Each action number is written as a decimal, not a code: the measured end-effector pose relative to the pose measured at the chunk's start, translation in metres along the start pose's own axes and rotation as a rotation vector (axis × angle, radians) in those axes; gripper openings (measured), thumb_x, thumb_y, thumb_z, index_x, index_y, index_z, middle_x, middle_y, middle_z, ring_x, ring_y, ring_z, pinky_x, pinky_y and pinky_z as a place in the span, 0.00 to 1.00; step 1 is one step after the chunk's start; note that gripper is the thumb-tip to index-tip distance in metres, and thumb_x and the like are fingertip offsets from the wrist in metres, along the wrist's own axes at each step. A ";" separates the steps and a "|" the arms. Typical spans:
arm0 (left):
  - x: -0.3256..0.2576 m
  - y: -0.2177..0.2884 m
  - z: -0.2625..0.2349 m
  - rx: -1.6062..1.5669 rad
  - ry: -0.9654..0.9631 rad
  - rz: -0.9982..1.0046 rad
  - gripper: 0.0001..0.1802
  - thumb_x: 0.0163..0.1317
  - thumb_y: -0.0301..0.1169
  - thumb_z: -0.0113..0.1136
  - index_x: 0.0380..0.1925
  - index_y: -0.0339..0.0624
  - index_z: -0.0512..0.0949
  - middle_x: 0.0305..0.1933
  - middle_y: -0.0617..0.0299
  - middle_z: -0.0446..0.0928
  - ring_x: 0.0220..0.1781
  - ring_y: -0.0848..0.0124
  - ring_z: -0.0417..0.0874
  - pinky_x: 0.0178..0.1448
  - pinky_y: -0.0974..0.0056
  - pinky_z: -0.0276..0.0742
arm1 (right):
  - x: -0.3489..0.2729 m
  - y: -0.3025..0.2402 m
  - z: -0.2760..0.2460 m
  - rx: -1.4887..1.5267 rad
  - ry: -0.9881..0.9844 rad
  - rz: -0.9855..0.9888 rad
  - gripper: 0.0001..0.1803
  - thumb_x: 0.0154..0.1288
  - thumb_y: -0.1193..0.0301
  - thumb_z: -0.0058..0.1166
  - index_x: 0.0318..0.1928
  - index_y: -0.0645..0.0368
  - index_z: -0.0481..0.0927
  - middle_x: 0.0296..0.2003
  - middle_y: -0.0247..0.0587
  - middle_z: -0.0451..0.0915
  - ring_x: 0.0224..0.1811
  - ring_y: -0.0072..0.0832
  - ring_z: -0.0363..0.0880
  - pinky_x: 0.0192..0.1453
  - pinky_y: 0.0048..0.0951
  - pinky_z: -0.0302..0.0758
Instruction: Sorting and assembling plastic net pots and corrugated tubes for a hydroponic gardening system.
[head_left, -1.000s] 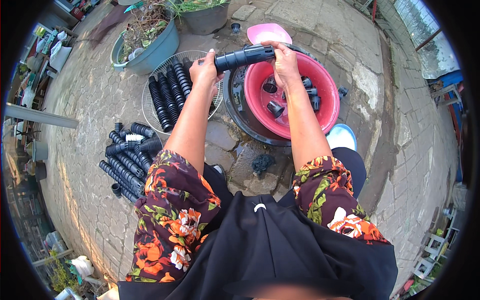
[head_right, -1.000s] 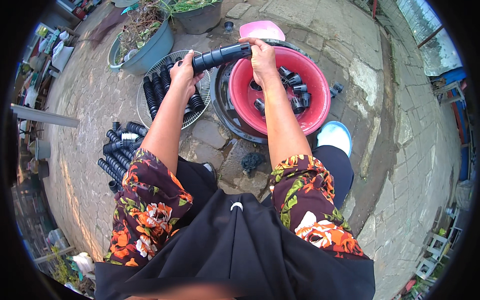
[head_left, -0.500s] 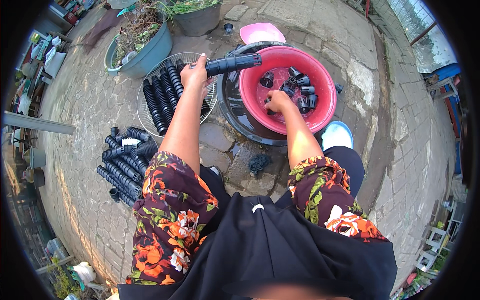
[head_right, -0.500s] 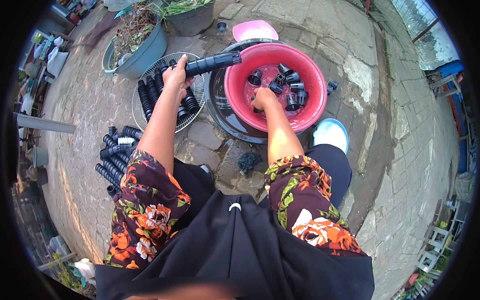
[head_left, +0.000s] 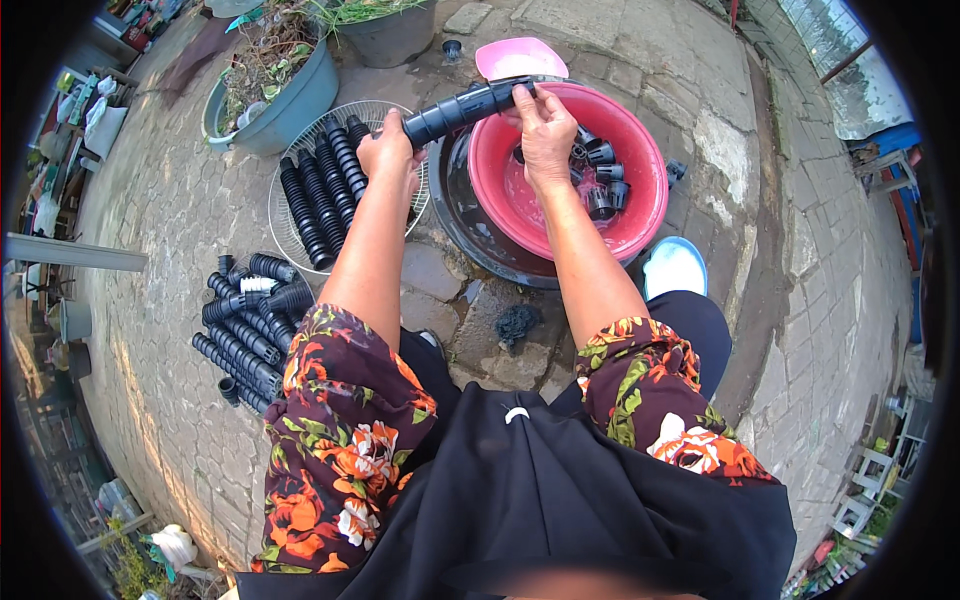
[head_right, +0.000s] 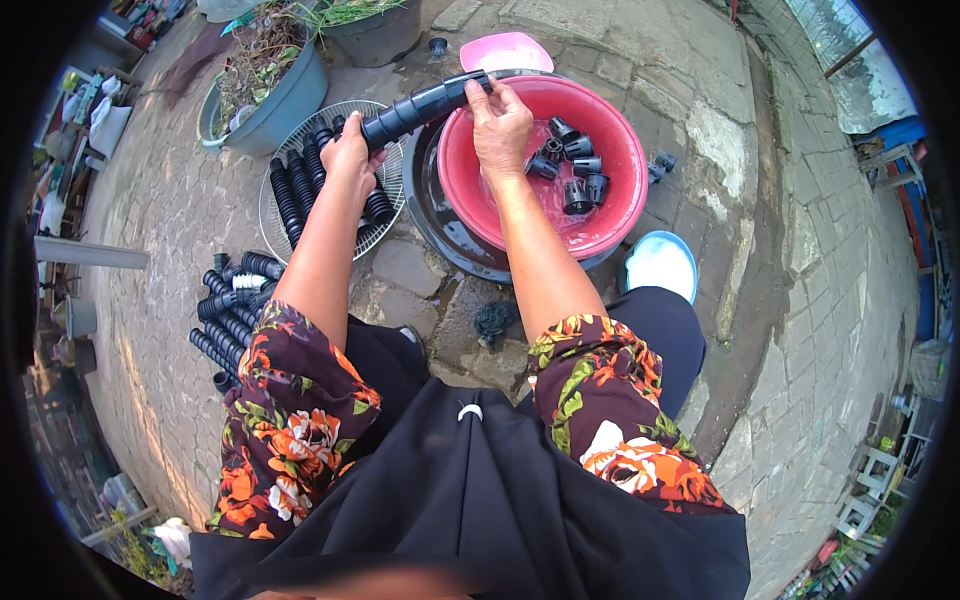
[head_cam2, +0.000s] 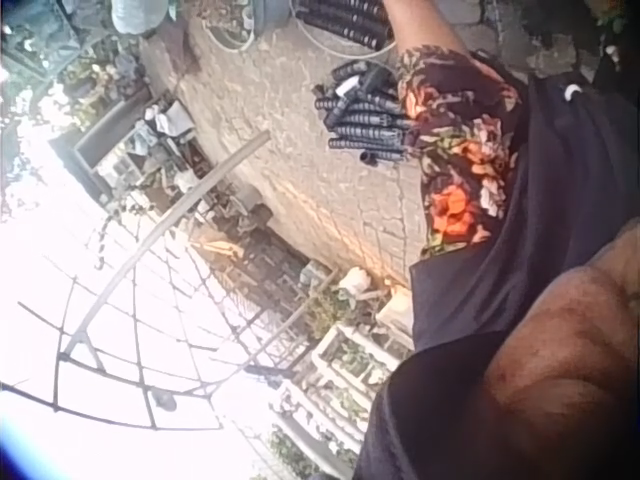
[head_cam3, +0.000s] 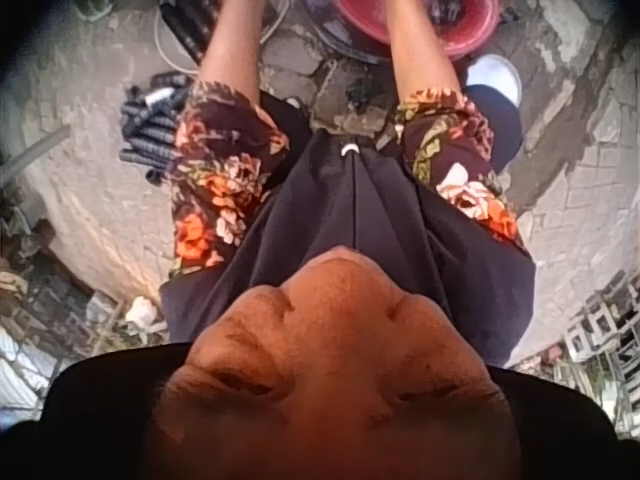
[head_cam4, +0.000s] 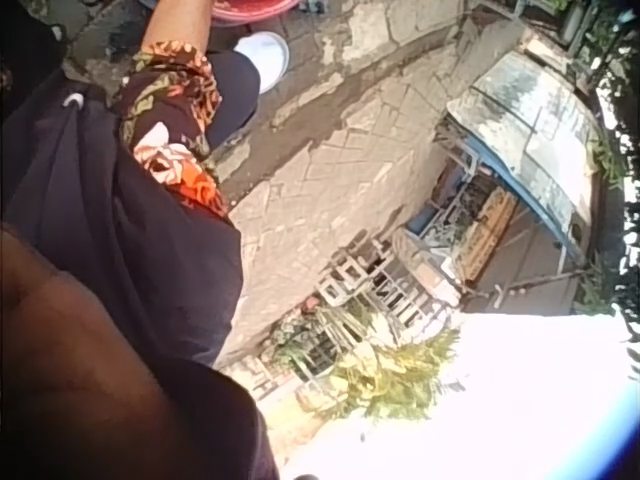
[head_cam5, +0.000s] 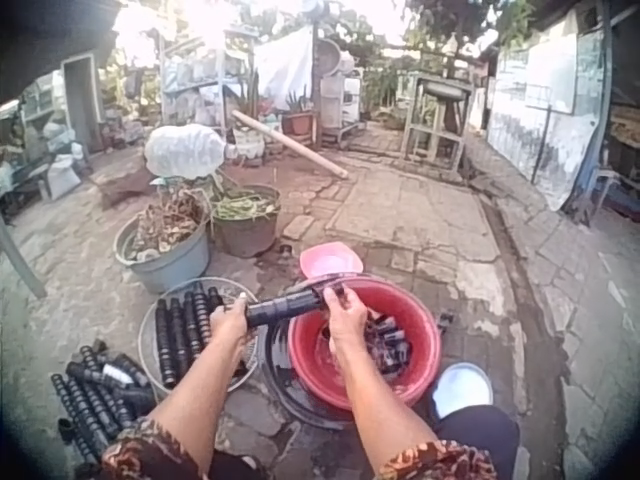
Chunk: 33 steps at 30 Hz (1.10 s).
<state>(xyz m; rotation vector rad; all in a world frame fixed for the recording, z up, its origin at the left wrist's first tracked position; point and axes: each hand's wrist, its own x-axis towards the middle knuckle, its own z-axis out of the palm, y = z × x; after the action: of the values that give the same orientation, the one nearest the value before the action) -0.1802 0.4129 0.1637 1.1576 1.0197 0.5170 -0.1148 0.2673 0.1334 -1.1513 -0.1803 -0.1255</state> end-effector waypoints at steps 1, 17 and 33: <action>0.005 0.001 -0.005 -0.007 -0.028 -0.003 0.21 0.54 0.40 0.59 0.38 0.34 0.66 0.32 0.53 0.72 0.25 0.63 0.76 0.24 0.63 0.77 | 0.008 0.006 -0.008 -0.017 -0.073 0.033 0.19 0.63 0.62 0.50 0.42 0.69 0.76 0.29 0.37 0.78 0.30 0.20 0.77 0.32 0.18 0.73; 0.009 -0.001 -0.022 0.203 -0.089 0.016 0.20 0.53 0.41 0.61 0.37 0.38 0.68 0.31 0.60 0.72 0.27 0.71 0.76 0.24 0.68 0.78 | 0.002 0.087 -0.057 -1.508 -0.388 0.202 0.29 0.52 0.56 0.56 0.51 0.57 0.68 0.50 0.57 0.68 0.57 0.51 0.65 0.59 0.44 0.64; 0.005 -0.009 0.010 0.054 -0.047 -0.030 0.25 0.53 0.40 0.60 0.43 0.34 0.66 0.33 0.54 0.72 0.26 0.65 0.76 0.24 0.64 0.77 | 0.030 0.003 -0.027 0.071 0.015 0.104 0.20 0.55 0.76 0.57 0.49 0.65 0.72 0.37 0.35 0.76 0.36 0.21 0.75 0.37 0.25 0.76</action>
<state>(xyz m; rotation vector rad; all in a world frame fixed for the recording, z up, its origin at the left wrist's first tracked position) -0.1703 0.4080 0.1541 1.1959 1.0140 0.4388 -0.0829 0.2440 0.1264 -1.0867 -0.1110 -0.0358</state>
